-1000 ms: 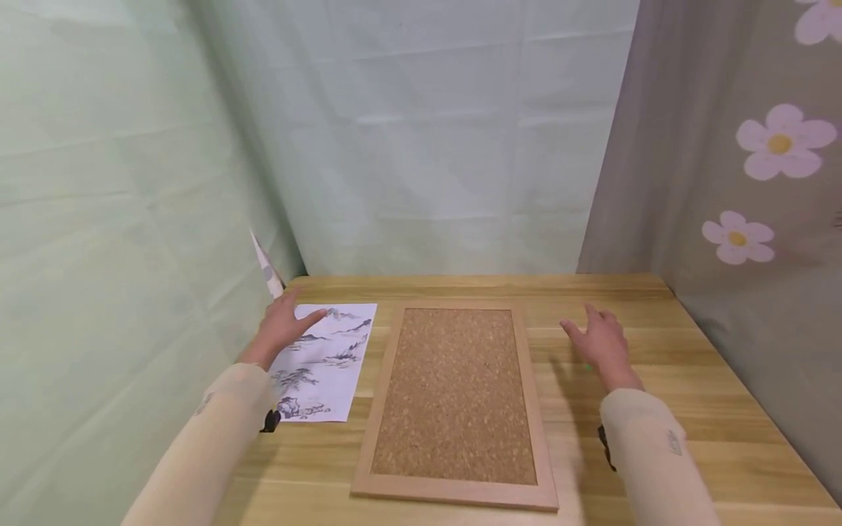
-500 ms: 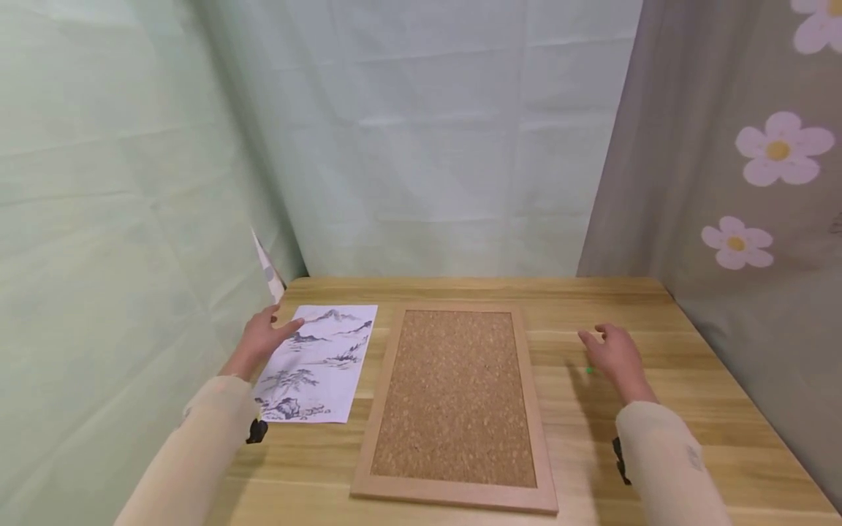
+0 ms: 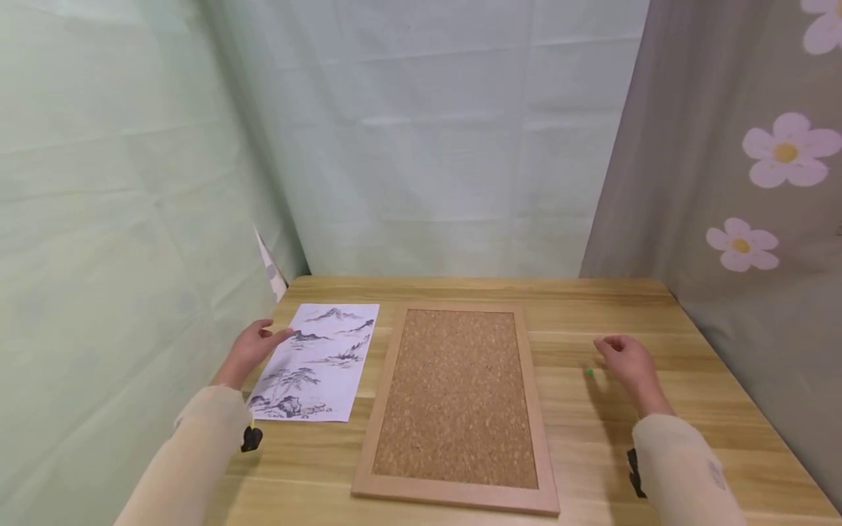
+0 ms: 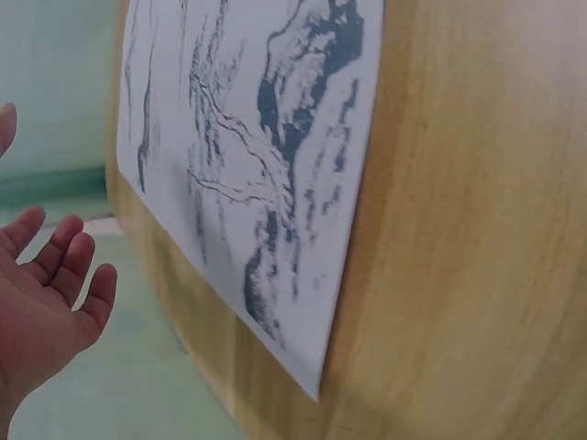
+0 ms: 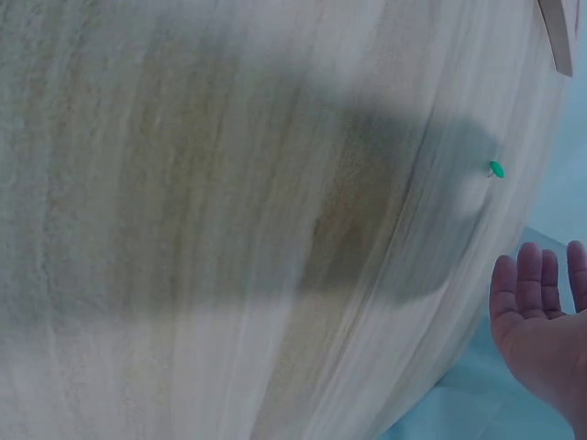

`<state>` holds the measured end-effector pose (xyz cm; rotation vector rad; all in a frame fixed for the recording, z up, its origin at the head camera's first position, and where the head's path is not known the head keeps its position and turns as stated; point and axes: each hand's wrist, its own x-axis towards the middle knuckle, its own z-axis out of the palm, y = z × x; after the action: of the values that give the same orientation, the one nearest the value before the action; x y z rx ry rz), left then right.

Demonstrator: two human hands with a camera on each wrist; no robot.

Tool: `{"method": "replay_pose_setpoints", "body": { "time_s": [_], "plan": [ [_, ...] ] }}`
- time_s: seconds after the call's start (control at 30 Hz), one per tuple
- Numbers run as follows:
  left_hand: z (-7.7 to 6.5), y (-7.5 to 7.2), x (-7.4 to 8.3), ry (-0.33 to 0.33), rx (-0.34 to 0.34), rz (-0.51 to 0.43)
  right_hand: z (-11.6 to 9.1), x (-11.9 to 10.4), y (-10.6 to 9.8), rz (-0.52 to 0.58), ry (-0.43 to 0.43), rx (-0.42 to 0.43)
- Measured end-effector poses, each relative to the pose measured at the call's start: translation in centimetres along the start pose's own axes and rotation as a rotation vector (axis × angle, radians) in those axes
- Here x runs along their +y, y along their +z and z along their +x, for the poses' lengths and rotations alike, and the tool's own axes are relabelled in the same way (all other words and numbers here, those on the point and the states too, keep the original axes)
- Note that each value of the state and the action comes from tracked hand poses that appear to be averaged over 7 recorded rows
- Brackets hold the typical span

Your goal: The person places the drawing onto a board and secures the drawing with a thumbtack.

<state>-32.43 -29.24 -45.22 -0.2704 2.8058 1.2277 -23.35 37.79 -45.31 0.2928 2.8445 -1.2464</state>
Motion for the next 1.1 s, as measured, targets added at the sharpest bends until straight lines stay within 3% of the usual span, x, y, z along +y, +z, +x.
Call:
{"method": "replay_pose_setpoints", "body": {
  "time_s": [0.27,0.57,1.1],
  "plan": [
    [-0.1,0.3,-2.0,-0.093,0.007,-0.117,-0.2,0.6,0.4,0.141,0.057,-0.025],
    [0.2,0.9,-3.8,-0.150,0.034,-0.208,0.1,1.4,1.0,0.187,0.131,-0.040],
    [0.2,1.3,-6.1,-0.112,0.010,-0.196,0.0,2.3,1.5,0.265,0.148,-0.067]
  ]
}}
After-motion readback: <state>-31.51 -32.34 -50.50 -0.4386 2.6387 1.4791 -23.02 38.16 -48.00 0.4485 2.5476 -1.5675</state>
